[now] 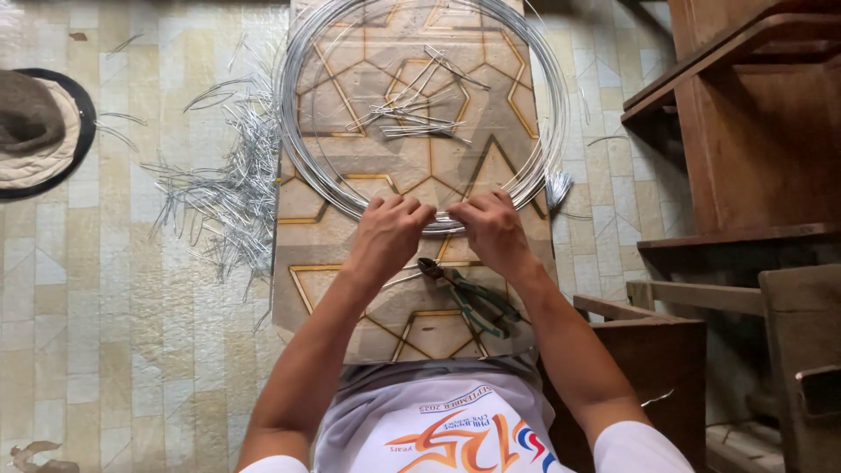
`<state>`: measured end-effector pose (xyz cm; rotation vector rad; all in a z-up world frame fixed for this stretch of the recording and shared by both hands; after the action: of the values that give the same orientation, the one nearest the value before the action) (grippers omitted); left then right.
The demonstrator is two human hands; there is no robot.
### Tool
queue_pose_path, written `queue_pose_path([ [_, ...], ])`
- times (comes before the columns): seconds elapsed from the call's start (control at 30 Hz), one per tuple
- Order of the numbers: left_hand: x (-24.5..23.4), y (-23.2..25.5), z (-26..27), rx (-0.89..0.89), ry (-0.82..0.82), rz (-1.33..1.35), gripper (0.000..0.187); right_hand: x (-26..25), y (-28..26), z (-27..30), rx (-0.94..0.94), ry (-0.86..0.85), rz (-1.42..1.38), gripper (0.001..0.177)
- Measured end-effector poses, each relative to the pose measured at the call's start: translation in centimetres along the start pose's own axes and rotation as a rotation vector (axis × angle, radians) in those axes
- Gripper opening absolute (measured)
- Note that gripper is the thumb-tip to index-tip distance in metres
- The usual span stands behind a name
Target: Cutting thin metal wire into small segments using side cutters
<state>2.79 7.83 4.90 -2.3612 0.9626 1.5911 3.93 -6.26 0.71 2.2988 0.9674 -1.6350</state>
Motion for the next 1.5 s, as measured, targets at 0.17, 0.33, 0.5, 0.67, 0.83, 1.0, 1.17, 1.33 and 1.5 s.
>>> queue_pose_path([
  [0.17, 2.3, -3.4, 2.0, -0.013, -0.137, 0.091, 0.004, -1.6, -0.6, -1.1, 0.073, -0.058, -0.071, 0.009],
  [0.33, 2.9, -4.4, 2.6, -0.034, -0.212, 0.157, 0.01, -1.4, -1.3, -1.3, 0.094, -0.057, -0.075, 0.01],
  [0.5, 3.3, -4.5, 3.0, -0.072, -0.313, 0.165, 0.013, -0.9, -1.8, -1.1, 0.113, -0.087, -0.135, 0.004],
  [0.67, 4.0, -4.5, 3.4, -0.05, -0.34, 0.137, 0.011, -1.1, -2.8, -1.2, 0.077, -0.147, -0.069, 0.004],
  [0.83, 1.2, -2.7, 2.2, -0.013, -0.336, 0.143, 0.011, -1.6, -3.8, -1.8, -0.046, -0.106, -0.069, 0.006],
  [1.0, 1.6, -2.2, 2.2, -0.04, -0.408, 0.148, 0.016, -0.1, -2.4, -1.0, 0.021, -0.109, -0.023, 0.009],
  [1.17, 2.2, -2.2, 2.3, -0.057, -0.432, 0.076, 0.016, 1.0, -1.8, -0.6, 0.124, -0.139, -0.064, 0.01],
  [1.33, 2.3, -2.2, 2.1, -0.059, -0.449, 0.035, 0.017, 1.5, -1.5, -0.8, 0.208, -0.165, -0.071, 0.012],
  [1.5, 2.4, -2.0, 1.3, 0.055, -0.262, -0.062, 0.006, 1.0, -1.9, -1.4, 0.213, -0.236, -0.058, 0.012],
])
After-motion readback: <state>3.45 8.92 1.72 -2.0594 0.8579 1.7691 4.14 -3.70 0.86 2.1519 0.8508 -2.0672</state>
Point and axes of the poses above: each hand's wrist, its own z-axis away from the middle knuckle, its own x-axis out of the palm, y = z × x, the point moved 10 cm from there along -z, towards the middle knuckle, and after that the axes turned 2 degrees about z, right-handed, at the moved point
